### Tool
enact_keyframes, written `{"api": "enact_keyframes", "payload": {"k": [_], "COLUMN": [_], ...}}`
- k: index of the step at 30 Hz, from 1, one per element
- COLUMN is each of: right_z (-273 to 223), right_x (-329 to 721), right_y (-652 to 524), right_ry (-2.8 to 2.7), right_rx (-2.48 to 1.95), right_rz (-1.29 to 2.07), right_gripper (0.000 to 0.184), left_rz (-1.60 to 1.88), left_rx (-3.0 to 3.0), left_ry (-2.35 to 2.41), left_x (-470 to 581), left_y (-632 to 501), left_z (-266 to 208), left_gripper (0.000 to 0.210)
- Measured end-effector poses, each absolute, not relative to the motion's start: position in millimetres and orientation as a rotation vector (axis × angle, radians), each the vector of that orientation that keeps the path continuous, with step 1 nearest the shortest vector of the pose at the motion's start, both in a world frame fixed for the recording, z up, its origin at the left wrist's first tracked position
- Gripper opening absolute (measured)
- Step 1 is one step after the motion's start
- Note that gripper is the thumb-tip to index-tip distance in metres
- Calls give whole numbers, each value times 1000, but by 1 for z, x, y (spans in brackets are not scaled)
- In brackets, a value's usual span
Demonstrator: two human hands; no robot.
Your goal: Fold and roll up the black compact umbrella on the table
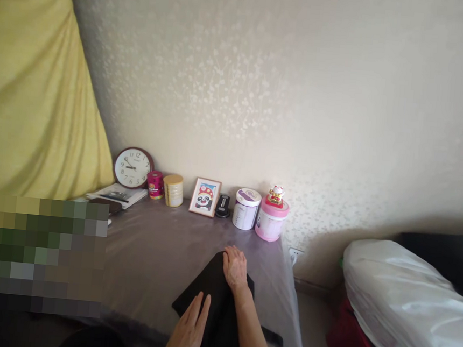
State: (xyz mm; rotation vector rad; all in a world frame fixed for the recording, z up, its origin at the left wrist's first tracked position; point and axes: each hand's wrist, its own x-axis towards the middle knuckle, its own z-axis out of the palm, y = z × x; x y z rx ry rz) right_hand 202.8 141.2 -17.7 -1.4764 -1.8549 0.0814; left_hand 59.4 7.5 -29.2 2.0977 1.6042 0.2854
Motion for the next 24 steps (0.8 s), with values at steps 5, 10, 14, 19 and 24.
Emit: {"api": "enact_keyframes", "payload": {"k": [5,10,14,19,24], "right_z": [-20,-33,-42,-44,-31], "right_x": [203,214,243,277,275], "right_y": [108,87,85,77,59], "right_ry": [-1826,-1771,-1503,-1161,-1045], "right_rx": [-1364,-1362,-1506,-1526,-1361], "right_rz": [109,105,232,576,860], "right_gripper": [32,29,28,29,36], "left_rz": [324,280,363,782,807], "left_rx": [2080,2065,2040,1657,1167], "left_ry": [1594,1695,1602,1156,1033], "left_x": [55,58,43,6,-12], "left_y": [10,10,14,18,14], "left_z": [-39,-37,-17,28,54], "left_gripper": [100,103,103,85,69]}}
